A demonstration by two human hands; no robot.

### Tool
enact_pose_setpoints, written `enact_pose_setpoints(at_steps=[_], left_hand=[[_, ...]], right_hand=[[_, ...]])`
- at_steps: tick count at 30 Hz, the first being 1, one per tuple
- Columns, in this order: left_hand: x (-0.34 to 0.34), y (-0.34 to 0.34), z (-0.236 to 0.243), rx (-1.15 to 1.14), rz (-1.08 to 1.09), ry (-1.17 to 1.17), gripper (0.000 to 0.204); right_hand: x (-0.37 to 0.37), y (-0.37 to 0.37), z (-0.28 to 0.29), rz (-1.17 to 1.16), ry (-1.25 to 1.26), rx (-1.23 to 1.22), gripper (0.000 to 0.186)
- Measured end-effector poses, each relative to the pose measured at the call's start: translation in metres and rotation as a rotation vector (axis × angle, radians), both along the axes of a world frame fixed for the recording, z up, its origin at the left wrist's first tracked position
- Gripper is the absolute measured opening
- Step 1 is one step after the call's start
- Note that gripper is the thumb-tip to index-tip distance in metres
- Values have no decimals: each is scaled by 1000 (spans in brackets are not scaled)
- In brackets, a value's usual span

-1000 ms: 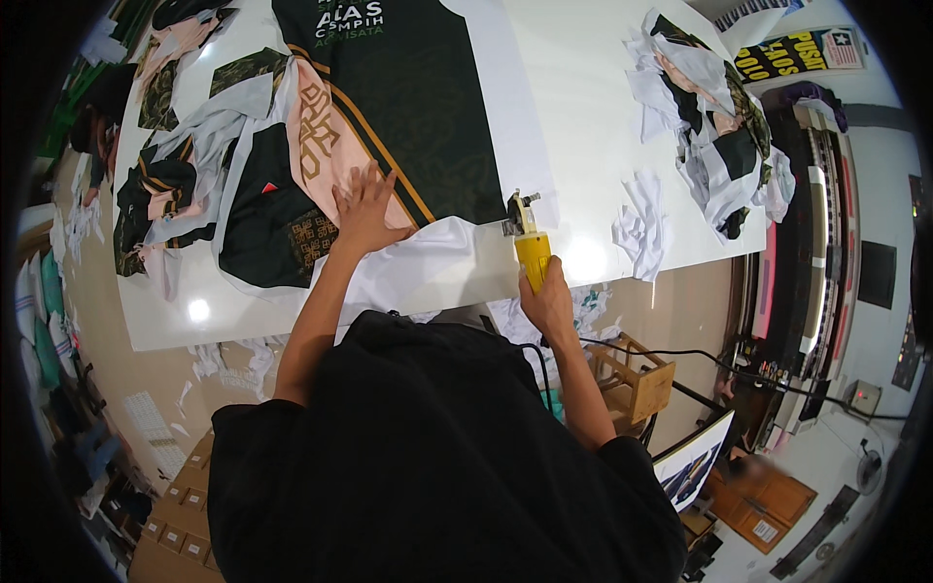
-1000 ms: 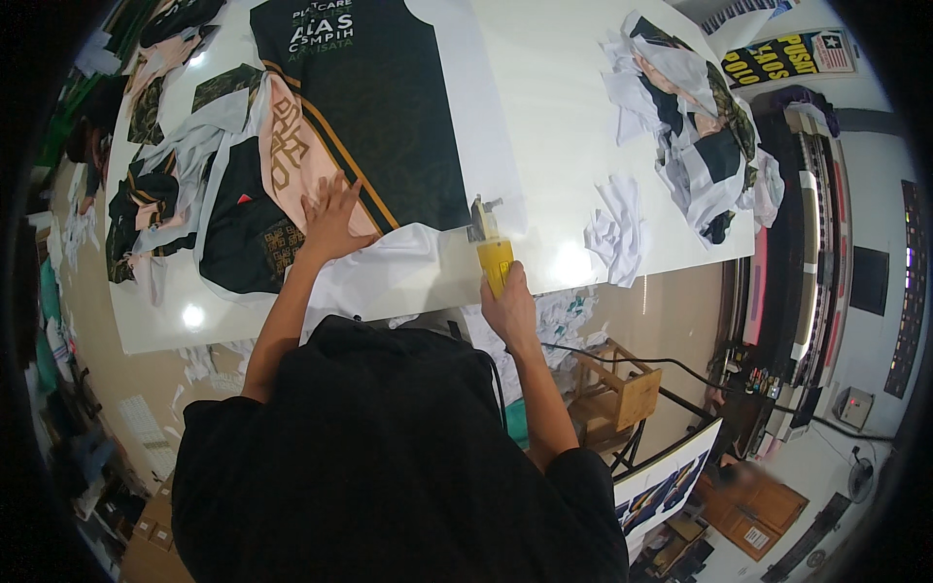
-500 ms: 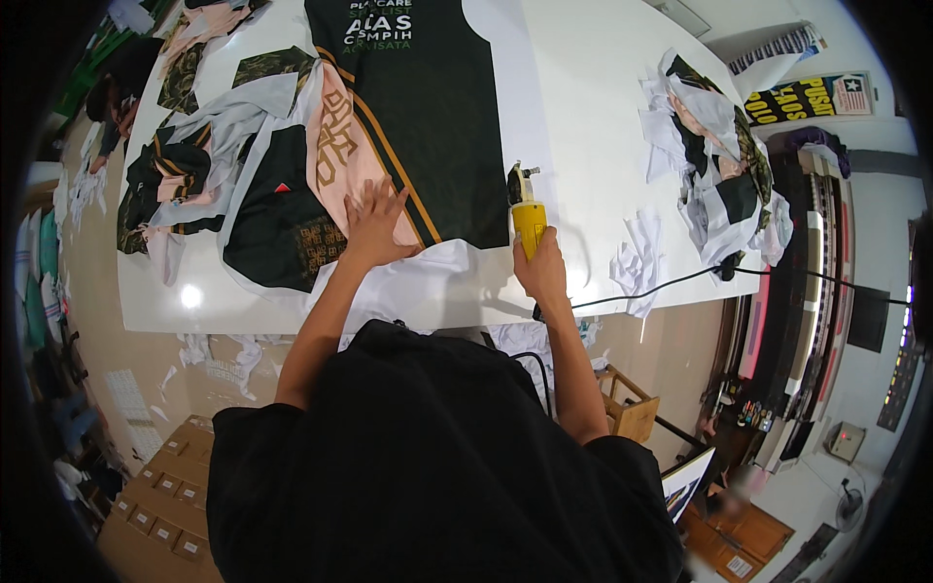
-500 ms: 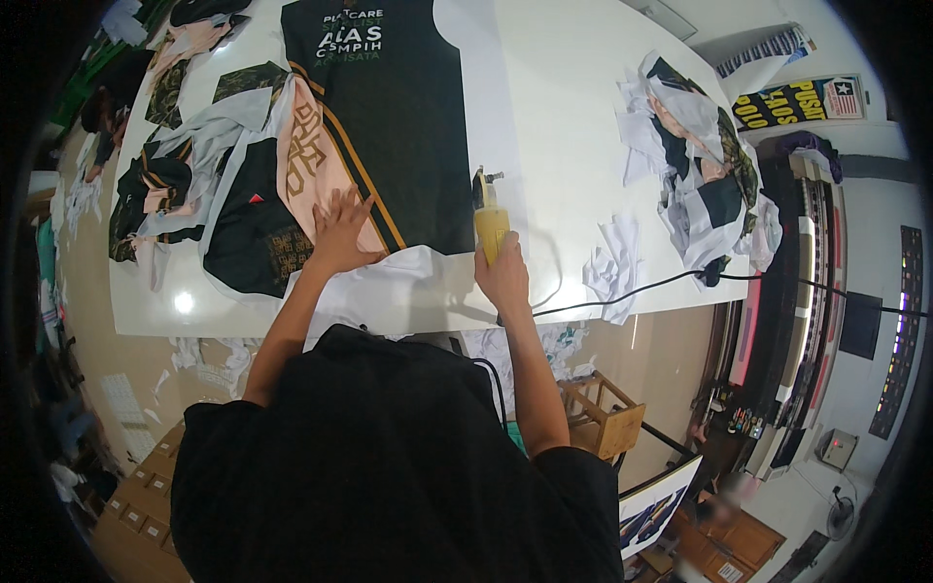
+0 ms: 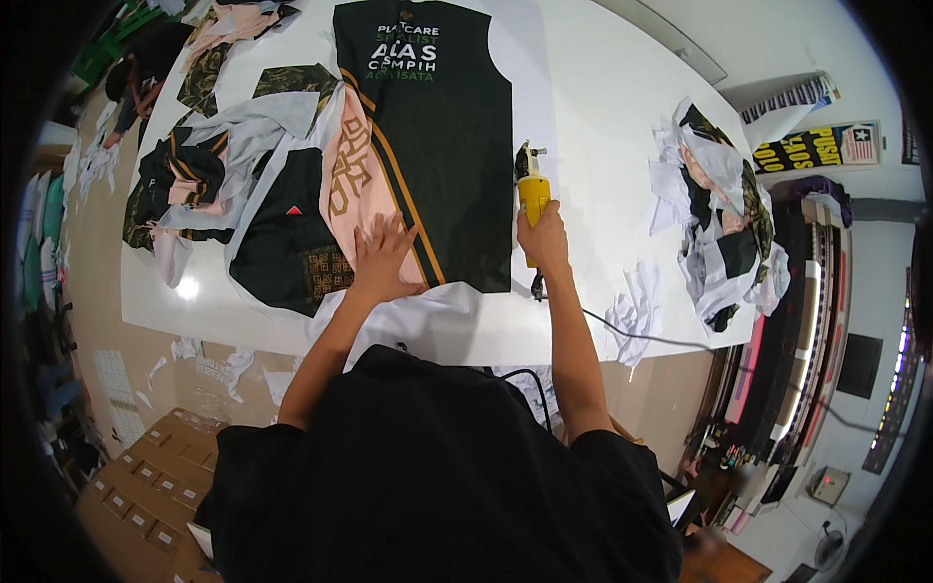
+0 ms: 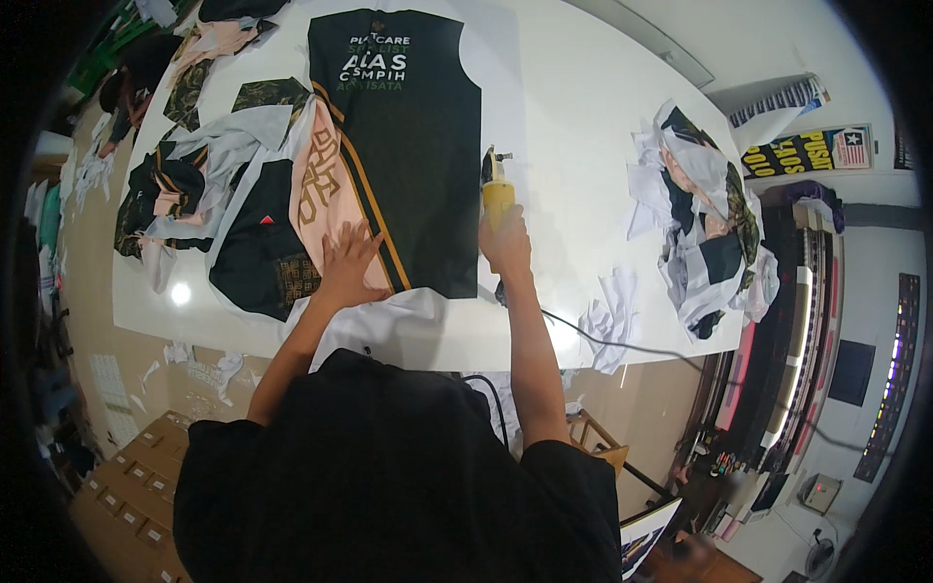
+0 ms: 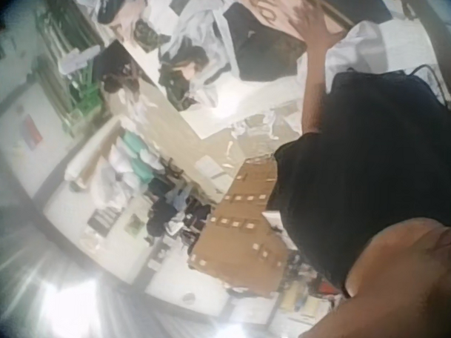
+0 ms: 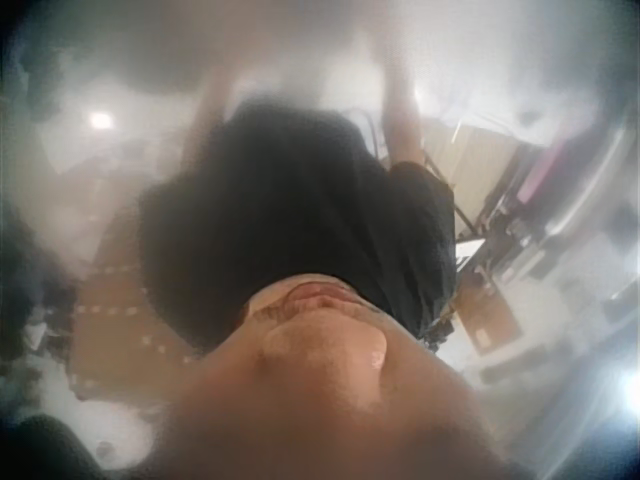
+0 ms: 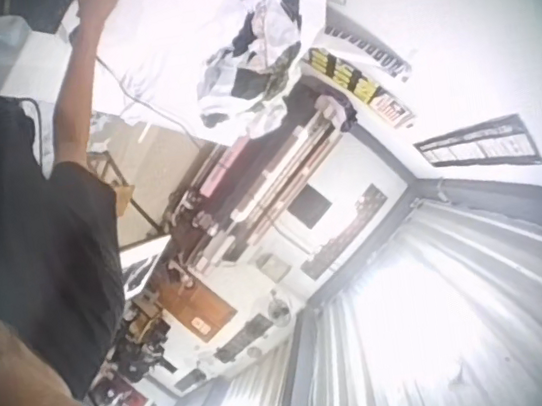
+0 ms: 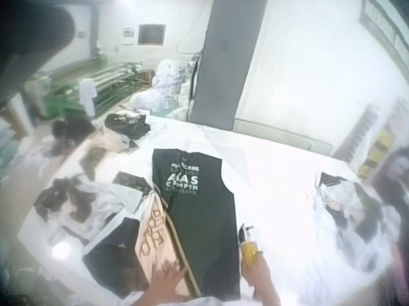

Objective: The person lays out several printed fabric pieces on a large white table and uses a handheld electric fabric cutter to trim away the excess white border from each piece.

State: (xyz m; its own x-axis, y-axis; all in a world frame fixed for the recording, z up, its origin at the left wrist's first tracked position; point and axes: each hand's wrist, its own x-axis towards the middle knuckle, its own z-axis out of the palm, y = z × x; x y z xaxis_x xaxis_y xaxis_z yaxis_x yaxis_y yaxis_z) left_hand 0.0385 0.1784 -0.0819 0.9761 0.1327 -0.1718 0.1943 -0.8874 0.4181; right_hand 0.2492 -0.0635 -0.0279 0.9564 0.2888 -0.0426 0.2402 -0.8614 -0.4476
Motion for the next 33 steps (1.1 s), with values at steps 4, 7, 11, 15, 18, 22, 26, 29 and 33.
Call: enact_pose_setpoints(at_steps=[4, 7, 11, 15, 18, 22, 26, 29, 33], left_hand=[[1, 0, 1, -11, 14, -24, 120], [0, 0, 0, -4, 25, -28, 120], [1, -1, 5, -17, 29, -21, 120], [14, -6, 24, -17, 65, 66, 115], [36, -20, 28, 4, 121, 7, 109], [64, -47, 10, 14, 165, -42, 114], [74, -57, 6, 60, 166, 56, 124], [63, -49, 12, 52, 168, 116, 129], [35, -30, 24, 73, 177, 222, 138]], right_hand=[[39, 22, 0, -1, 15, -10, 48], [69, 39, 0, -3, 18, -23, 50], [111, 60, -2, -10, 22, -27, 53], [154, 81, -2, -4, 40, -23, 55], [189, 101, -3, -4, 52, -25, 59], [239, 130, 1, 1, 48, -24, 63], [263, 133, 3, 54, 56, -45, 65], [257, 94, -12, 168, 35, -47, 60], [205, 10, 9, 321, 100, -60, 50]])
